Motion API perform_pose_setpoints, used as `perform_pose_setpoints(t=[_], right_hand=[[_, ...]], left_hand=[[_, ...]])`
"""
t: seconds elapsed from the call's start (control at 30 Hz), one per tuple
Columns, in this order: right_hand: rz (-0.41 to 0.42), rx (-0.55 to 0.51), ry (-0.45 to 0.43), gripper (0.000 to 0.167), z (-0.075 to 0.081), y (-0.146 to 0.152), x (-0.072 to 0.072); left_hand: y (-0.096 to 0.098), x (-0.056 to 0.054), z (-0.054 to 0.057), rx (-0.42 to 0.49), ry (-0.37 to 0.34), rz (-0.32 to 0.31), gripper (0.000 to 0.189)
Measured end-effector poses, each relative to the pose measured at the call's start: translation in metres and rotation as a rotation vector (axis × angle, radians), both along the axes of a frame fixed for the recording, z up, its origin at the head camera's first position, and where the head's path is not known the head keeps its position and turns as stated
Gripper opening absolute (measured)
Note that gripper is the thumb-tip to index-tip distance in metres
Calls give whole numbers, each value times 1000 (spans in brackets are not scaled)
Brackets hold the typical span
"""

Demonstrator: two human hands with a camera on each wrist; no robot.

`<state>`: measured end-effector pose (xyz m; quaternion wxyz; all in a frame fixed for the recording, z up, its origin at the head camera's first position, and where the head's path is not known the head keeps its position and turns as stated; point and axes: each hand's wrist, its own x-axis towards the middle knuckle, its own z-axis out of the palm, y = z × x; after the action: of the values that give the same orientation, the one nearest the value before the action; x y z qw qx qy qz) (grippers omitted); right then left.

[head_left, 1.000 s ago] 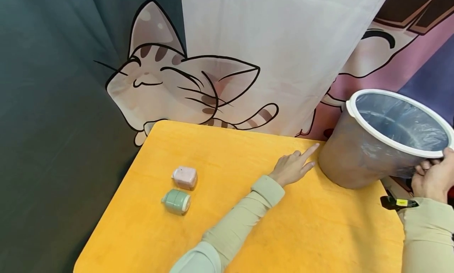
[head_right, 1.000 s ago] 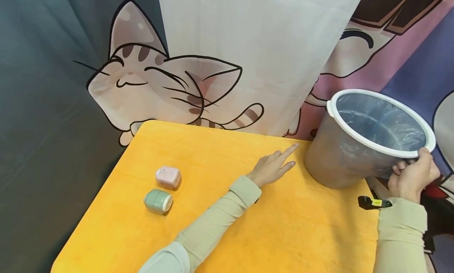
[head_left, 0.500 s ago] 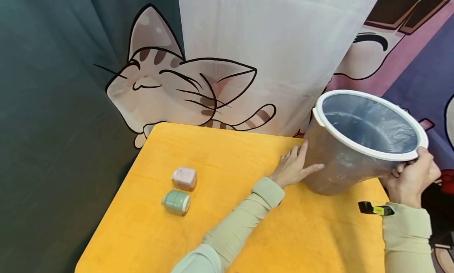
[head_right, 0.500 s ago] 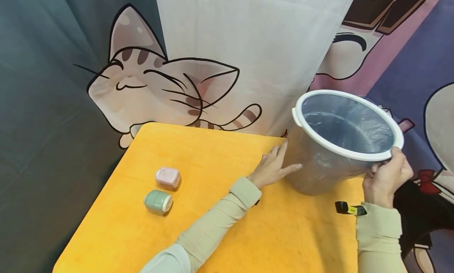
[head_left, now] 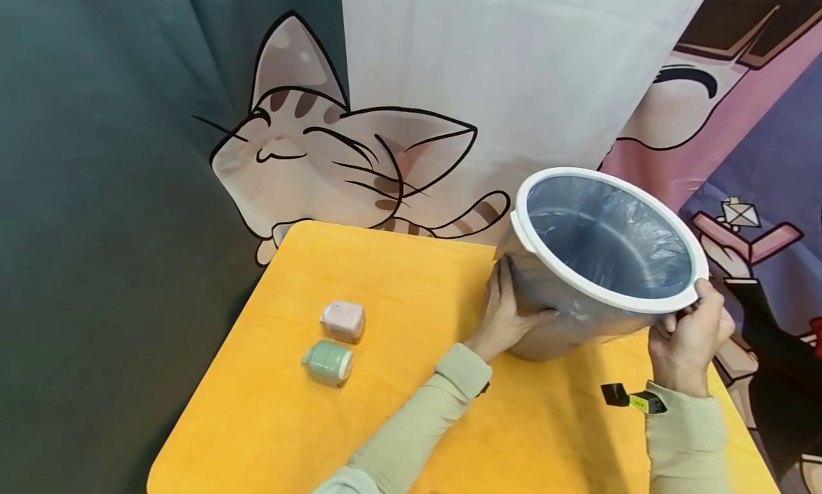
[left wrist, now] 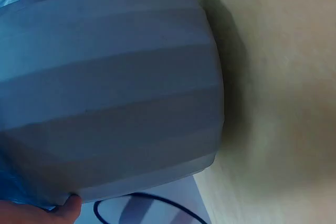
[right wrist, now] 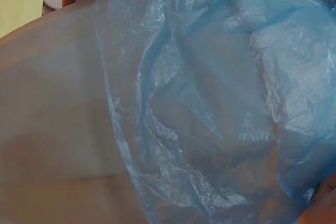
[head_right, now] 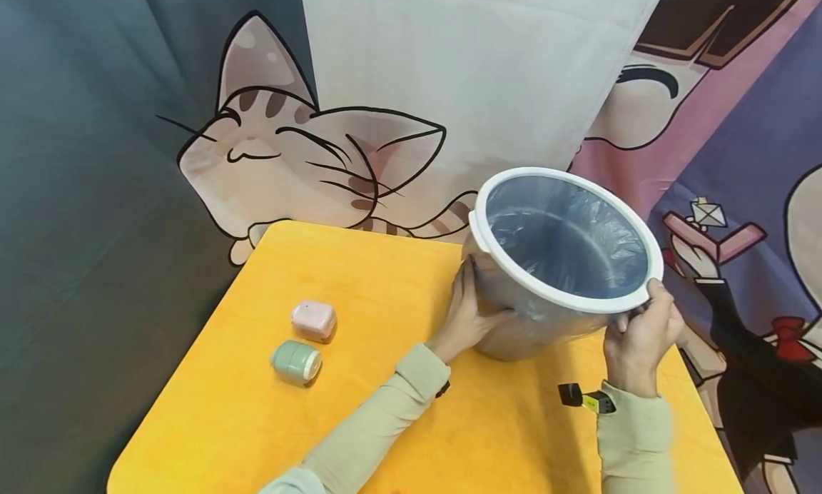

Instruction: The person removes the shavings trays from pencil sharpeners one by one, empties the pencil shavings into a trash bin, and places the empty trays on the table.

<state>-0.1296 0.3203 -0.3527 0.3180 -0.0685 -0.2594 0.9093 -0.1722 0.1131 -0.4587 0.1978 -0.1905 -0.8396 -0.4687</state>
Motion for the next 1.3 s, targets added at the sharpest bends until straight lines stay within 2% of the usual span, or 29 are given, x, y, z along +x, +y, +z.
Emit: perform_pose_setpoints(t=[0.17,0.37,0.53,0.73,0.87,1.0,1.3], right_hand=[[5,80,-14,23,-2,-21,4],[42,102,-7,23,-2,-41,8],[62,110,31,21,-5,-55,13],[139,134,107,23,-9,-70,12],[161,121,102,25,-11,-80,13],[208,86,111,26,-12,-88,14],[273,156,128,25,-17,-107,10]], left_hand=[[-20,9,-6,25,-33,-15,127],[-41,22,-7,103,-70,-43,123],[-56,32,-13,132,-85,-41,118],[-72,38,-19,151,-125,-23,115],[-83,44,-20,170,-133,-7,115],[-93,47,-19,189,-102,33,115],[-115,49,-18,225,-32,108,115]])
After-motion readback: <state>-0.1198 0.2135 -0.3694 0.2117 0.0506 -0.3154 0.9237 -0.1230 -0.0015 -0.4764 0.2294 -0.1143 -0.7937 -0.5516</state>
